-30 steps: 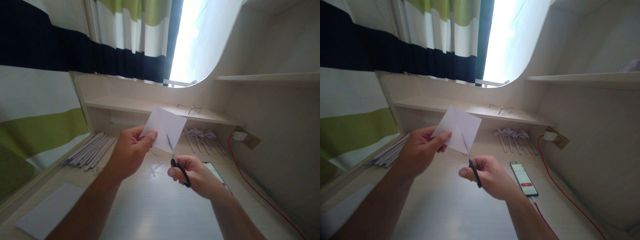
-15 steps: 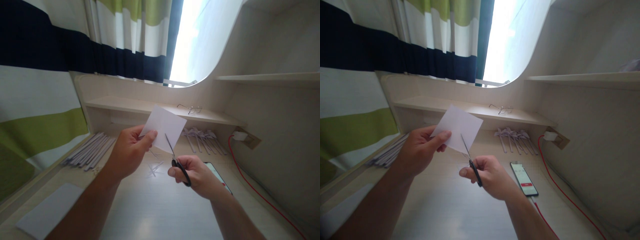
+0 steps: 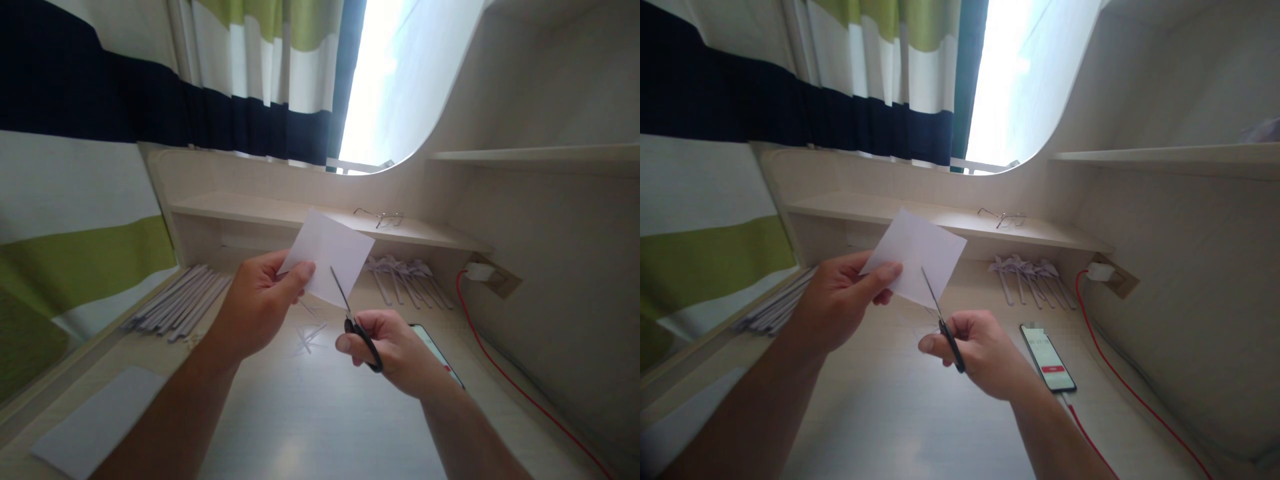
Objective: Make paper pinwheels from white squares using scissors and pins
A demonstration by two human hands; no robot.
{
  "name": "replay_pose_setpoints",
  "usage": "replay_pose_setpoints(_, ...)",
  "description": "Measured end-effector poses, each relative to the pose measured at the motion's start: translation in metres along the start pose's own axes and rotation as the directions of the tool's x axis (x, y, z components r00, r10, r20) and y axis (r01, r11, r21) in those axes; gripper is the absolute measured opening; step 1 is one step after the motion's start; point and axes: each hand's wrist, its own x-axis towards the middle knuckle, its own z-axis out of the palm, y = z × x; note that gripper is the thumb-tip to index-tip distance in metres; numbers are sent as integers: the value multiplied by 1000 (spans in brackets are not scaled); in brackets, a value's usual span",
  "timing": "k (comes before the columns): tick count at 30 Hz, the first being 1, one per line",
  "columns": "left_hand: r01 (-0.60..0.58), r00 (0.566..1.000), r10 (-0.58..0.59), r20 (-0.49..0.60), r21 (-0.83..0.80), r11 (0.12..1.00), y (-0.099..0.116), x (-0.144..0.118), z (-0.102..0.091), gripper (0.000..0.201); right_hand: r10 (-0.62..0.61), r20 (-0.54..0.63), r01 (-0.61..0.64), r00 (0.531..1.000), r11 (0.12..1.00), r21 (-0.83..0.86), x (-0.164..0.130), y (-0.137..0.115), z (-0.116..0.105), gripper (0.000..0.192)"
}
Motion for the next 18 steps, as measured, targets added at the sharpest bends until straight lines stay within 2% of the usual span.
replay_pose_setpoints(18, 1, 1000, -1, 22, -3, 1000, 0, 0, 2, 35, -18, -10, 19, 1000, 999, 28, 1, 3, -1, 43)
